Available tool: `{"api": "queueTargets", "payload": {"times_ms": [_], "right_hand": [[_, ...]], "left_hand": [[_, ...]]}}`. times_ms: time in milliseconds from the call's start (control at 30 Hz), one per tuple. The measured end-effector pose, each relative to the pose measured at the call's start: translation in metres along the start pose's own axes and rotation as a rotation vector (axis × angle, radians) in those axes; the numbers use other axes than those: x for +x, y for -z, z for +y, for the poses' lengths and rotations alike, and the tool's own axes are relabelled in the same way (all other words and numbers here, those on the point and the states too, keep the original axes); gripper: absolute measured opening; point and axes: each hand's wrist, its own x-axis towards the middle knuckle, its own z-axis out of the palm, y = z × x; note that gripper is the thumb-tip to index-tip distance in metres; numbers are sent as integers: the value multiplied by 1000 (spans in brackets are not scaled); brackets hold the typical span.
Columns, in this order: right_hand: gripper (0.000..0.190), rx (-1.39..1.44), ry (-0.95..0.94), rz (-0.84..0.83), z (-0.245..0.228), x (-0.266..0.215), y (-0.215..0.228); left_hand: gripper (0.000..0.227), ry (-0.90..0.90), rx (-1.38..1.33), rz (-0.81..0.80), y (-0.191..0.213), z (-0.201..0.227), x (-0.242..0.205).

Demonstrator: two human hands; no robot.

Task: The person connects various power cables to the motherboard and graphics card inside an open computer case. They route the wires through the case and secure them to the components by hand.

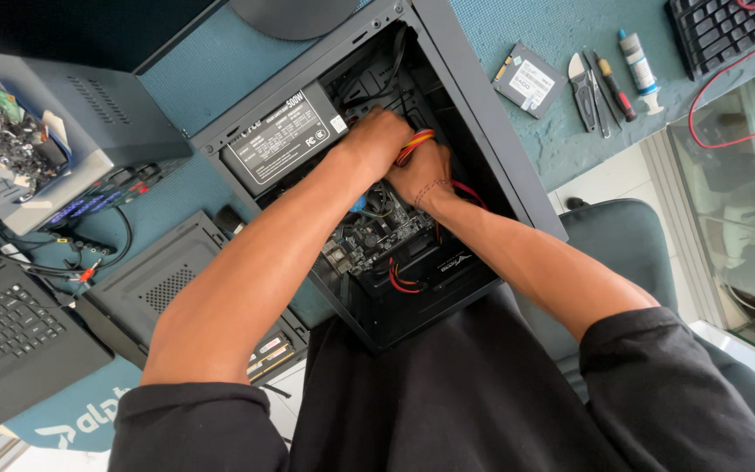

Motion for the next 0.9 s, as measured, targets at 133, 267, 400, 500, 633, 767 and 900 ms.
{"api": "queueTargets", "payload": {"times_ms": [133,267,400,500,633,767,900], "right_hand": [[23,-16,39,15,15,4,-9],[20,-16,52,77,10,-9,-8],[17,-64,93,100,19,-2,-12],[16,-122,76,84,28,3,-16],[15,-60,155,127,20,-7,-12],[19,-87,148,99,24,-2,-20],[23,-33,90,51,26,6,-17]], "left_hand": [[17,37,-83,44,24,9,-16],[18,63,-85,43,24,8,-18],[18,119,-73,43,21,7,-16],[19,148,-44,15,3,-1,-8],[22,46,-21,-7,32,10,-21],[23,64,-73,-60,59,20,-34],[20,120,-77,-109,63,23,-31]]}}
